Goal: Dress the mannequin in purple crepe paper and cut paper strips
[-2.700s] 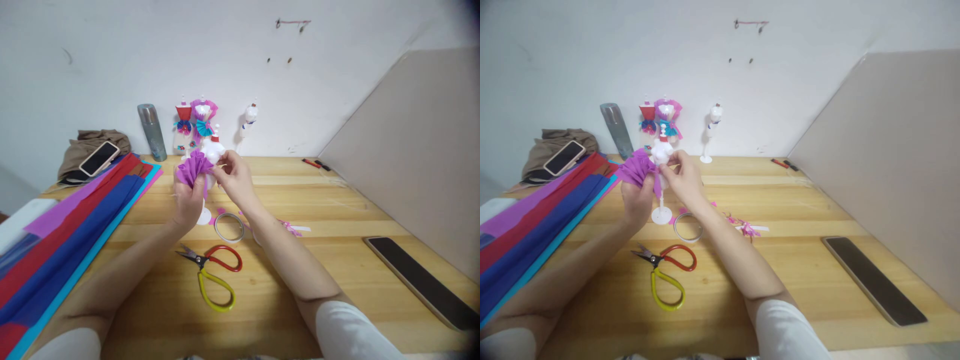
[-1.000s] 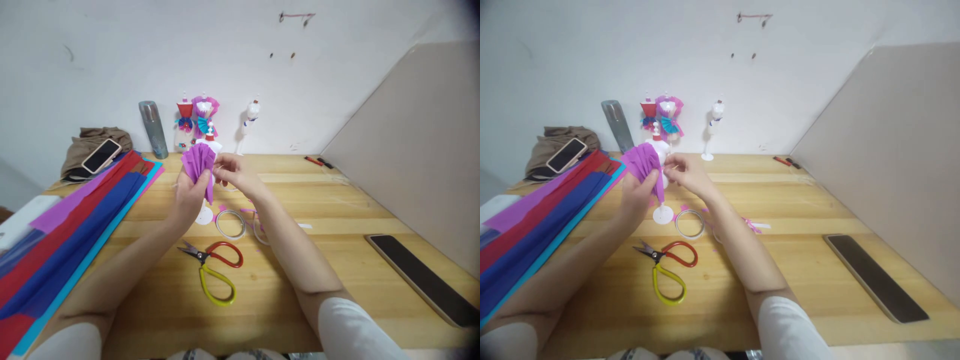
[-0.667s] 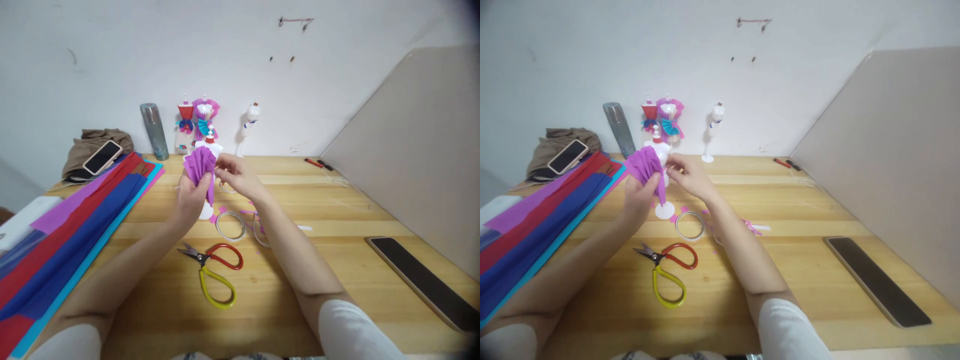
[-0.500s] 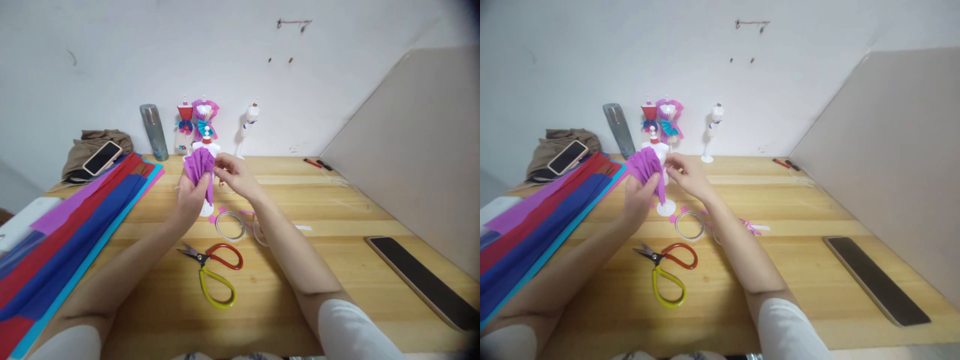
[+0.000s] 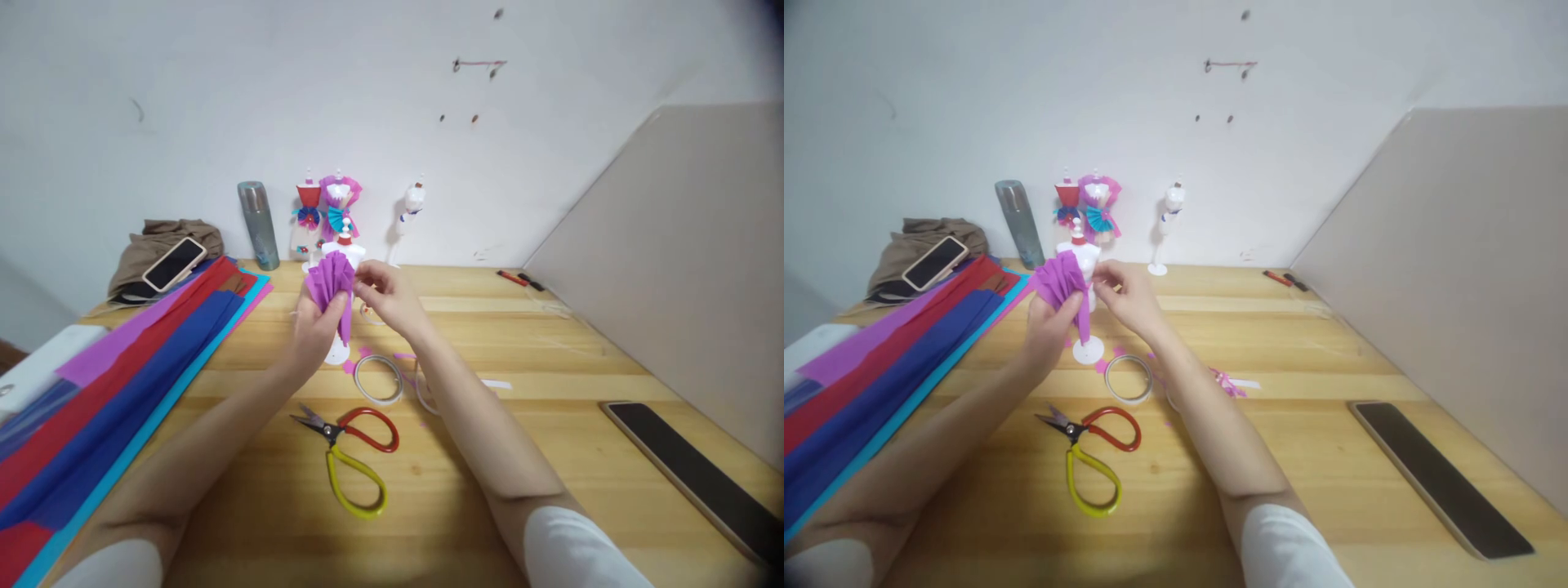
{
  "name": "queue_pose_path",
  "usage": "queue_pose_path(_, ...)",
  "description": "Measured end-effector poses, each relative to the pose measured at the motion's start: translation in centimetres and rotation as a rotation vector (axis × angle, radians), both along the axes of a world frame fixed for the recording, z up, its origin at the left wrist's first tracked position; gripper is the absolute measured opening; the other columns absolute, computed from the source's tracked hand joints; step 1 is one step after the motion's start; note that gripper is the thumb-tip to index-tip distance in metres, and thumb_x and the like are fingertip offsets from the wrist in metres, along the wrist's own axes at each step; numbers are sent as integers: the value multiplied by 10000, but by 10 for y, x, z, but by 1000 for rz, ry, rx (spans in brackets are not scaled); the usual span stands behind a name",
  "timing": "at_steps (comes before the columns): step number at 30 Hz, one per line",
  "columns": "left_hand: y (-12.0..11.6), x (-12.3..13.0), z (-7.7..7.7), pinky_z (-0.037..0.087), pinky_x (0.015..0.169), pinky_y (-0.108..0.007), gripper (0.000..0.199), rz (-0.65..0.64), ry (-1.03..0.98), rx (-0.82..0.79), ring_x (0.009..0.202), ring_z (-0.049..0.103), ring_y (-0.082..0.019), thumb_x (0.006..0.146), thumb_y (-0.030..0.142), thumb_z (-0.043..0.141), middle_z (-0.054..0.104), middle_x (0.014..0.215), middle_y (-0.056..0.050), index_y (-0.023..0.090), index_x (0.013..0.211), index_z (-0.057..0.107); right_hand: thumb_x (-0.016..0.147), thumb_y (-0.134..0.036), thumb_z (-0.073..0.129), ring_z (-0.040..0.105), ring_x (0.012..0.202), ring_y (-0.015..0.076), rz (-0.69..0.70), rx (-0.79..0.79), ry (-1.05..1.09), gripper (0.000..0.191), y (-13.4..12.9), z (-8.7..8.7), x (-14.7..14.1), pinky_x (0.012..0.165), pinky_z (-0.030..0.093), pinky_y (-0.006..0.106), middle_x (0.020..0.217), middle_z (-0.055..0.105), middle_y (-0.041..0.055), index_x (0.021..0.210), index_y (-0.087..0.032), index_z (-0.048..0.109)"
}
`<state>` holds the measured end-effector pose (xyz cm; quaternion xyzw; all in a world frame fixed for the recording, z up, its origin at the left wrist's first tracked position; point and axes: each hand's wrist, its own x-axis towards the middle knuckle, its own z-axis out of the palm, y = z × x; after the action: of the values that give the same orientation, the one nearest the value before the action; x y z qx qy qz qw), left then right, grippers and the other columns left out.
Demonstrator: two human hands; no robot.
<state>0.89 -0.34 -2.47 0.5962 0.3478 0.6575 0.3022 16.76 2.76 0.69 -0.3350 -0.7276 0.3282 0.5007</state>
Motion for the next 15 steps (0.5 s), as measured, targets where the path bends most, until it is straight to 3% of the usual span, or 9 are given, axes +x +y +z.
queue_pose_path(4,2,0,-2,592,1088,-503,261,11,9,39,1106,756,-296,925,365,697,782,1075,-80,235,1150,725,812,-323,689,646,801,188,2,21,-46,174,-2,1,-1,695,501,313,914,744,49,928,-198,728)
queue_pose_path(9,6,-2,-7,623,1020,-446,248,3,-6,57,1048,766,-281,913,338,700,794,1040,-67,230,1135,729,827,-339,693,647,807,191,2,35,-58,184,0,-1,-3,701,506,315,909,738,53,936,-196,735)
queue_pose_path(15,3,-2,-4,608,1054,-445,238,-10,-21,35,1053,758,-270,909,320,695,791,1057,-63,245,1131,735,829,-353,697,636,820,201,-29,5,-19,183,3,-5,-5,673,519,317,926,743,66,919,-196,722)
